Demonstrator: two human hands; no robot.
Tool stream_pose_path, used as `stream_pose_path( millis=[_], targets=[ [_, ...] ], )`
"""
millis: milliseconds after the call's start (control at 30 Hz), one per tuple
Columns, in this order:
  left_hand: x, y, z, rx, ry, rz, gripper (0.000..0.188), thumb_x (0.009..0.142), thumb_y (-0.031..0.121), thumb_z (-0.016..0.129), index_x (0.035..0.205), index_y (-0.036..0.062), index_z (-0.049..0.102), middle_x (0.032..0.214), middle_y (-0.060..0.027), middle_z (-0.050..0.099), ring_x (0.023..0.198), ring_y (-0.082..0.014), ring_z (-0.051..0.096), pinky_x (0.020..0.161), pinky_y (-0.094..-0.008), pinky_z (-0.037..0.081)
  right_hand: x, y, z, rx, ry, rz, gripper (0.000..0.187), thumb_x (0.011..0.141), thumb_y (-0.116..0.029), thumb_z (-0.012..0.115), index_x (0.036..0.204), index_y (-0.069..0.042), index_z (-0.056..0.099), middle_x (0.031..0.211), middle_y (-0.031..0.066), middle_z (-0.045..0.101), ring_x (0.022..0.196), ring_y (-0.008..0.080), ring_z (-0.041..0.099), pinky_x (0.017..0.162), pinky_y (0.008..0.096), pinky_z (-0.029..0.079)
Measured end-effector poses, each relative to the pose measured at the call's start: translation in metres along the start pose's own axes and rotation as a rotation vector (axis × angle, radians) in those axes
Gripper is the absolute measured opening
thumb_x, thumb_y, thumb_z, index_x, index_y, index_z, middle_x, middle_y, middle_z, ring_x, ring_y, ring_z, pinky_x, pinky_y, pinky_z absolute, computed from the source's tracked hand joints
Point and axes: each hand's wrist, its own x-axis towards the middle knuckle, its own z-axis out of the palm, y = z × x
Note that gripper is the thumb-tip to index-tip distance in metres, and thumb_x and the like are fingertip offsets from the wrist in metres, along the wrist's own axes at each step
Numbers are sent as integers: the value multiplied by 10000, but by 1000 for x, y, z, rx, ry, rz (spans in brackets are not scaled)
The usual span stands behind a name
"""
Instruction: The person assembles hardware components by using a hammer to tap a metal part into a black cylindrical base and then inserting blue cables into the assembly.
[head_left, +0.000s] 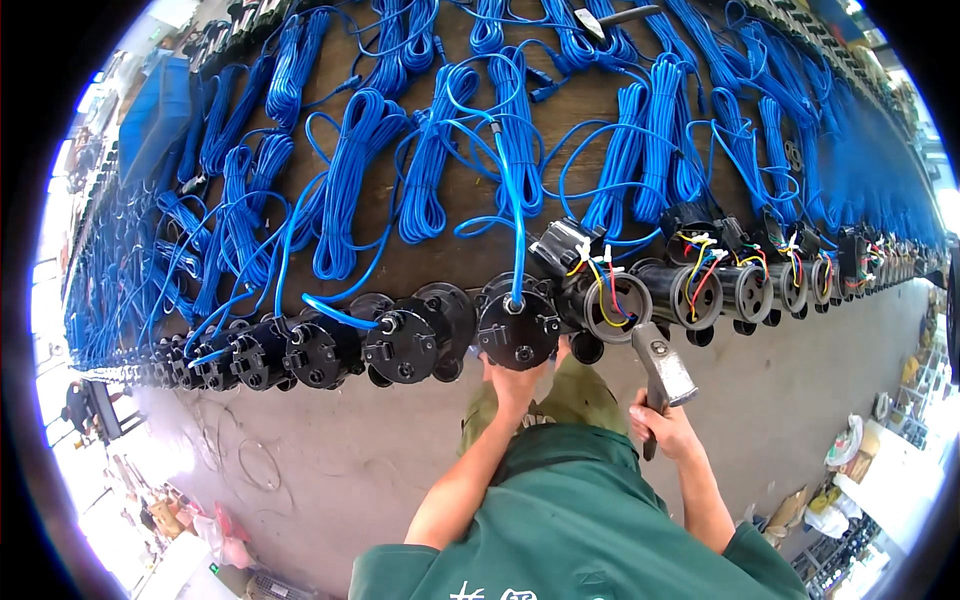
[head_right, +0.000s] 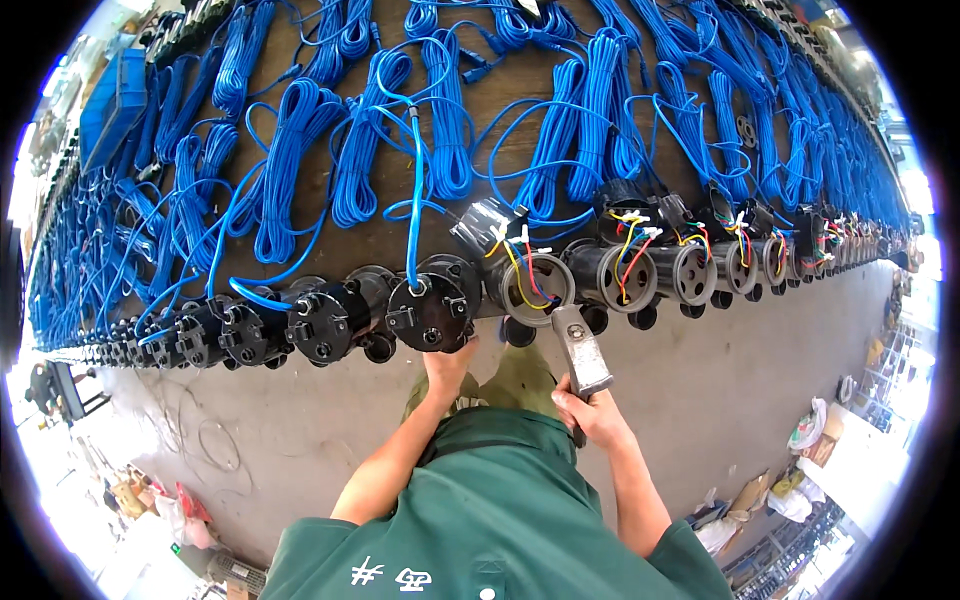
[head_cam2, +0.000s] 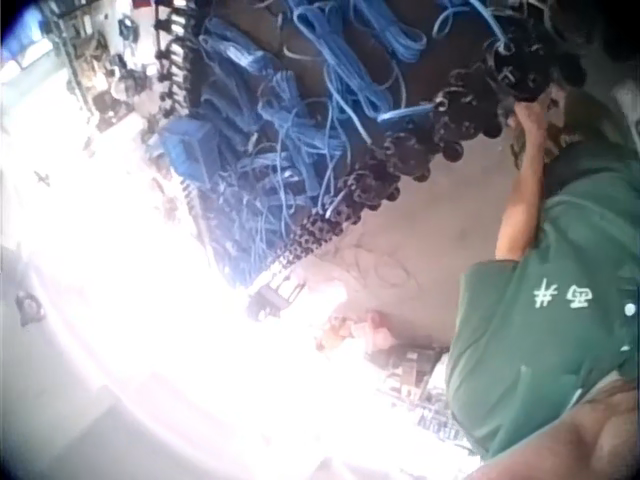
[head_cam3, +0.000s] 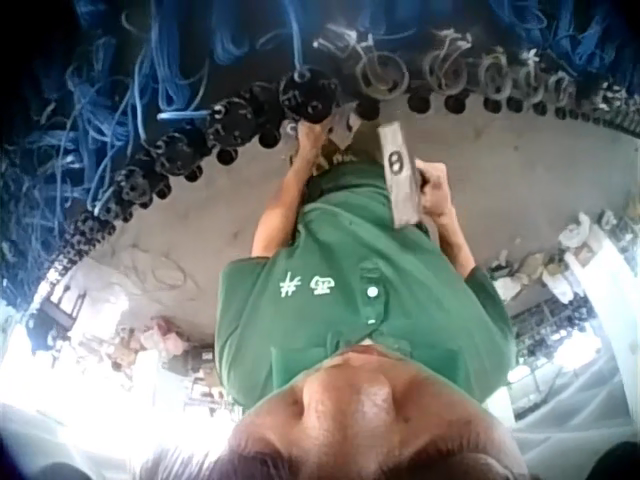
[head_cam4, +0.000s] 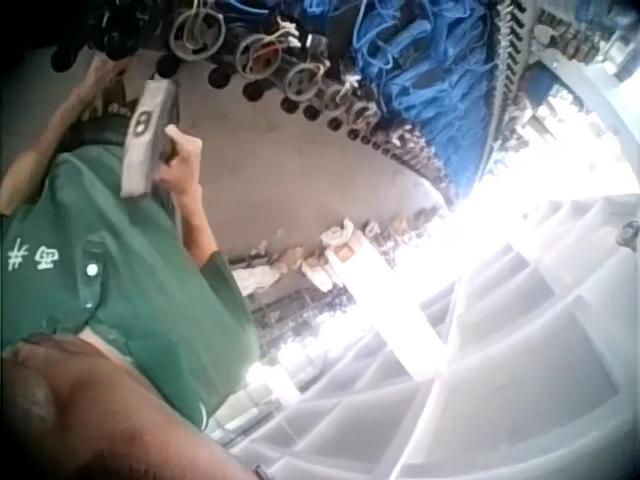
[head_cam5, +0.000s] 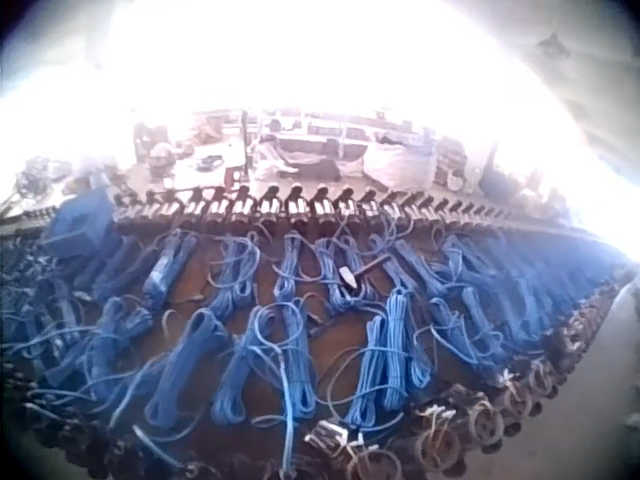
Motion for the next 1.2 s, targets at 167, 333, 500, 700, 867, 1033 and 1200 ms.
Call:
stream_pose_path(
  millis=[167,333,500,700,867,1033,1200],
  targets=[
    [16,45,-7,-162,-177,-480,261,822,113,830,1028,56,680,780,-50,685,512,-125,562,453,-283,428,-12,0,0,-80,219,-114,225,1012,-111,678,827,-62,562,601,-61,471,487,45,420,452,254,339],
    [30,76,-11,-98,-277,-535,187,846,146,833,924,59,687,660,-33,640,438,-103,509,384,-258,351,-44,-11,9,-385,411,-312,293,957,-172,744,762,-29,578,582,-24,521,496,69,458,459,285,346],
    [29,-27,-14,15,-254,-263,196,826,102,815,919,94,643,655,9,585,476,-89,501,420,-261,348,-51,-49,59,-680,-30,-675,192,673,-91,762,792,-44,619,636,85,524,505,237,504,501,343,424],
    [19,-30,-16,179,-147,119,170,810,59,777,914,66,643,712,10,594,563,-116,532,507,-309,428,-25,-30,71,-743,0,-551,157,693,-52,744,794,-41,624,623,143,535,514,335,532,501,377,438],
    [7,-25,-24,216,-156,31,139,857,128,769,881,29,675,703,-4,597,621,-170,579,570,-366,477,-52,-18,-15,-857,503,-429,285,795,-168,821,754,-1,593,598,202,500,514,373,461,509,413,432],
    [13,45,12,-303,-52,-457,160,894,80,760,803,12,647,650,-23,579,469,-111,492,438,-314,337,-80,-50,-128,-995,1071,-308,495,848,-375,865,739,12,578,608,233,540,536,392,435,523,447,448],
    [0,132,-9,421,-229,-579,274,951,200,757,959,-63,679,709,-67,677,496,-164,602,448,-309,453,-54,-89,-265,-1200,1123,-338,417,812,-386,885,828,-34,663,691,190,670,634,416,642,599,469,508]
  ],
)
